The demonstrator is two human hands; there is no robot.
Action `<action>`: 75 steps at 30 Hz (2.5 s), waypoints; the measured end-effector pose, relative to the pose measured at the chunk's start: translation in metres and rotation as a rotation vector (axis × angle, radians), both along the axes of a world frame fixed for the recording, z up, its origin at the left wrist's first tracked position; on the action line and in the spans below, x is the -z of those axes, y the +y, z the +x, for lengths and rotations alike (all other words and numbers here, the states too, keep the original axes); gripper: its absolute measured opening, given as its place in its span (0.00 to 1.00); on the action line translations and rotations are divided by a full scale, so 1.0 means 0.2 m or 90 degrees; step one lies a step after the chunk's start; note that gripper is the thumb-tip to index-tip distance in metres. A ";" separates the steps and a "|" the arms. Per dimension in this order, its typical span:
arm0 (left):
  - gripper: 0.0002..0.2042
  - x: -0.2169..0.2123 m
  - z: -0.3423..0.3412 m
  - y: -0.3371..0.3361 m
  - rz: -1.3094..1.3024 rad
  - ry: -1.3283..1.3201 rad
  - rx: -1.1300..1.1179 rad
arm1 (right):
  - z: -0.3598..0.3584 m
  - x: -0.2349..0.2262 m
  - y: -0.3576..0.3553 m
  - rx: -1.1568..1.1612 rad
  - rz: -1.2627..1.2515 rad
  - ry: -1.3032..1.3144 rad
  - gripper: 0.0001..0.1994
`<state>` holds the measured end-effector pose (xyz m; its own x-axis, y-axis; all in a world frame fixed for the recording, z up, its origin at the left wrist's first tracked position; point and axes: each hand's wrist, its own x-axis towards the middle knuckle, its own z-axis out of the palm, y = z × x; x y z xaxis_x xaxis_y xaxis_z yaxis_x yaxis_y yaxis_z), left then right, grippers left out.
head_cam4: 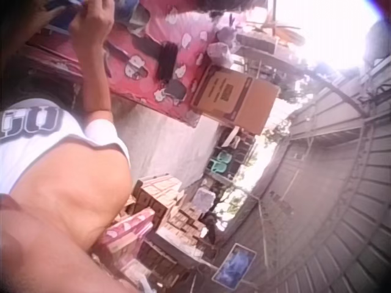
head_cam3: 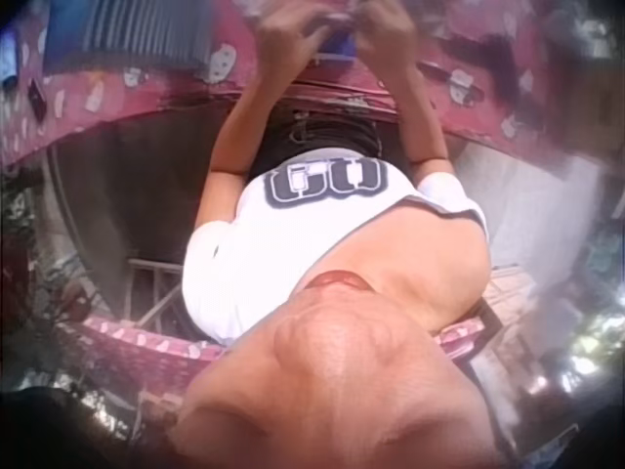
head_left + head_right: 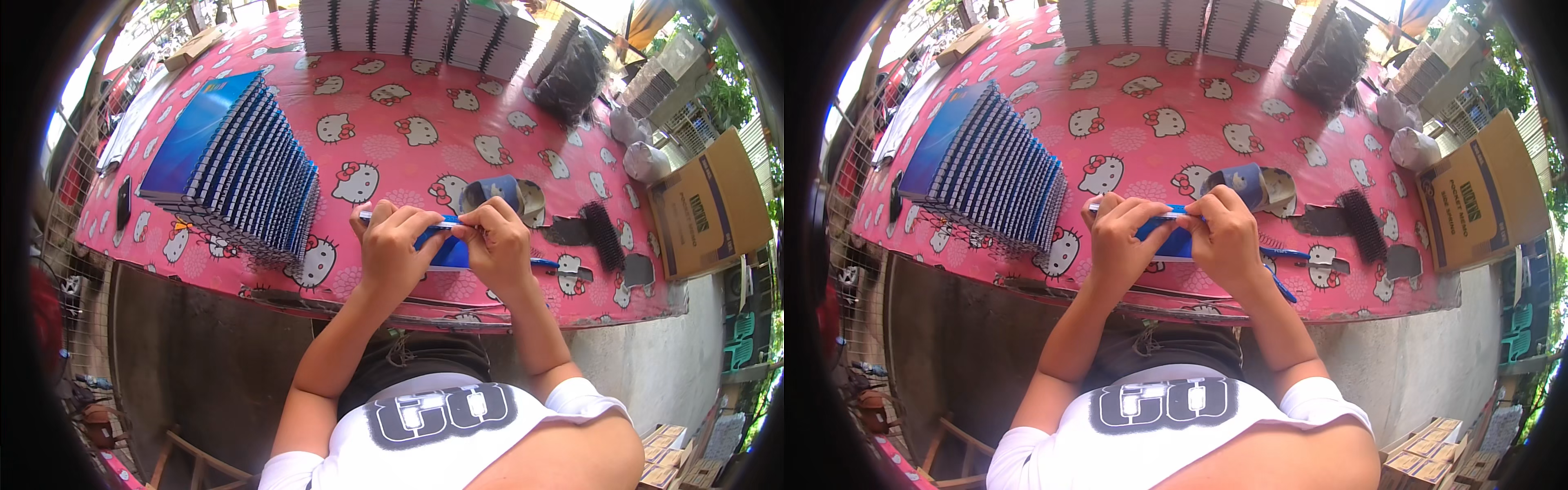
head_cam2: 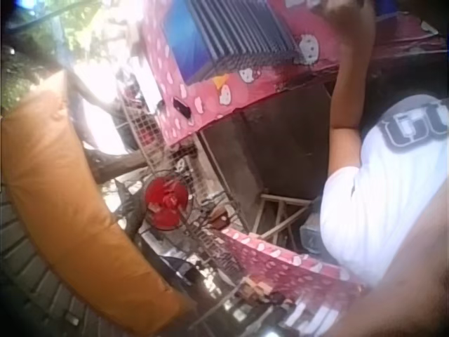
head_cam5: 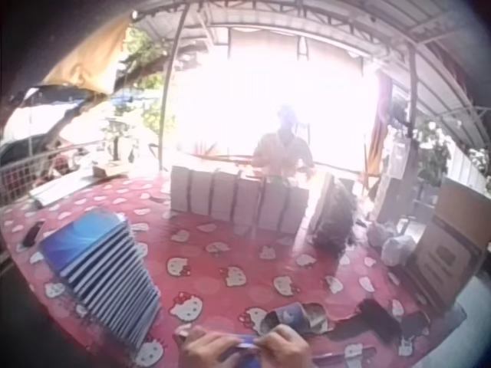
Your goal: The person threads a metal spiral through the holes of a notebook cover and pages by hand, then uses pliers to cut the excess spiral and crimp the end.
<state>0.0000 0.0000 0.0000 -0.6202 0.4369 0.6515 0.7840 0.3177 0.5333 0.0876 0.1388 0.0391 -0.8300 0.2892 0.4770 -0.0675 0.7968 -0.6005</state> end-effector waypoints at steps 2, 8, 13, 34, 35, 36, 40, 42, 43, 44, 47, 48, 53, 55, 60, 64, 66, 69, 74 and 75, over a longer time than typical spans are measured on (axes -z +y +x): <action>0.08 0.01 0.01 0.00 0.011 0.004 -0.012 | 0.00 0.00 0.00 0.002 0.049 -0.021 0.01; 0.09 -0.01 0.03 0.00 0.035 0.003 0.045 | 0.04 0.06 0.72 -0.029 0.228 -0.094 0.15; 0.12 -0.05 0.01 0.09 0.027 -0.010 0.080 | 0.02 0.32 0.90 0.089 0.236 -0.110 0.24; 0.15 -0.05 -0.04 0.04 0.109 -0.180 0.042 | -0.19 0.13 0.63 -0.166 -0.172 -0.097 0.16; 0.15 -0.03 -0.04 0.02 0.128 -0.197 0.049 | -0.22 0.15 0.63 -0.123 -0.040 -0.095 0.16; 0.14 0.00 -0.05 0.00 0.161 -0.211 0.042 | -0.21 0.09 0.57 -0.199 -0.379 -0.115 0.16; 0.13 0.06 -0.07 -0.03 0.349 -0.434 0.137 | -0.27 0.05 0.52 -0.202 -0.015 -0.129 0.19; 0.15 0.09 -0.06 -0.06 0.391 -0.468 0.152 | -0.26 0.05 0.52 -0.256 -0.286 -0.141 0.20; 0.17 0.09 -0.06 -0.06 0.418 -0.483 0.161 | -0.27 0.03 0.52 -0.281 -0.416 -0.146 0.20; 0.19 0.10 -0.07 -0.06 0.409 -0.486 0.153 | -0.27 0.02 0.50 -0.263 -0.283 -0.122 0.19; 0.18 0.12 -0.09 -0.08 0.397 -0.467 0.175 | -0.34 0.10 0.48 -0.097 0.075 -0.134 0.18; 0.17 0.12 -0.09 -0.09 0.380 -0.475 0.168 | -0.34 0.08 0.48 -0.037 0.151 -0.140 0.17; 0.17 0.14 -0.11 -0.10 0.387 -0.504 0.161 | -0.27 0.00 0.45 -0.227 -0.223 -0.158 0.17; 0.17 0.14 -0.11 -0.08 0.442 -0.511 0.191 | -0.32 -0.01 0.42 -0.266 -0.037 -0.139 0.16; 0.16 0.18 -0.12 -0.11 0.414 -0.498 0.208 | -0.33 0.04 0.43 -0.274 -0.226 -0.165 0.18; 0.15 0.14 -0.13 -0.12 0.376 -0.567 0.221 | -0.22 0.15 0.63 0.076 0.136 -0.141 0.19; 0.13 0.10 -0.14 -0.12 0.388 -0.574 0.246 | -0.07 0.18 0.66 0.196 0.262 -0.238 0.20; 0.10 0.02 -0.11 -0.06 0.470 -0.441 0.275 | 0.16 0.23 0.62 0.122 0.260 -0.131 0.22; 0.09 -0.08 0.08 -0.12 0.293 0.037 0.159 | 0.55 0.31 0.43 0.066 0.263 -0.206 0.26; 0.10 -0.03 0.12 -0.12 0.246 -0.023 0.175 | 0.57 0.32 0.39 0.067 0.270 -0.207 0.26</action>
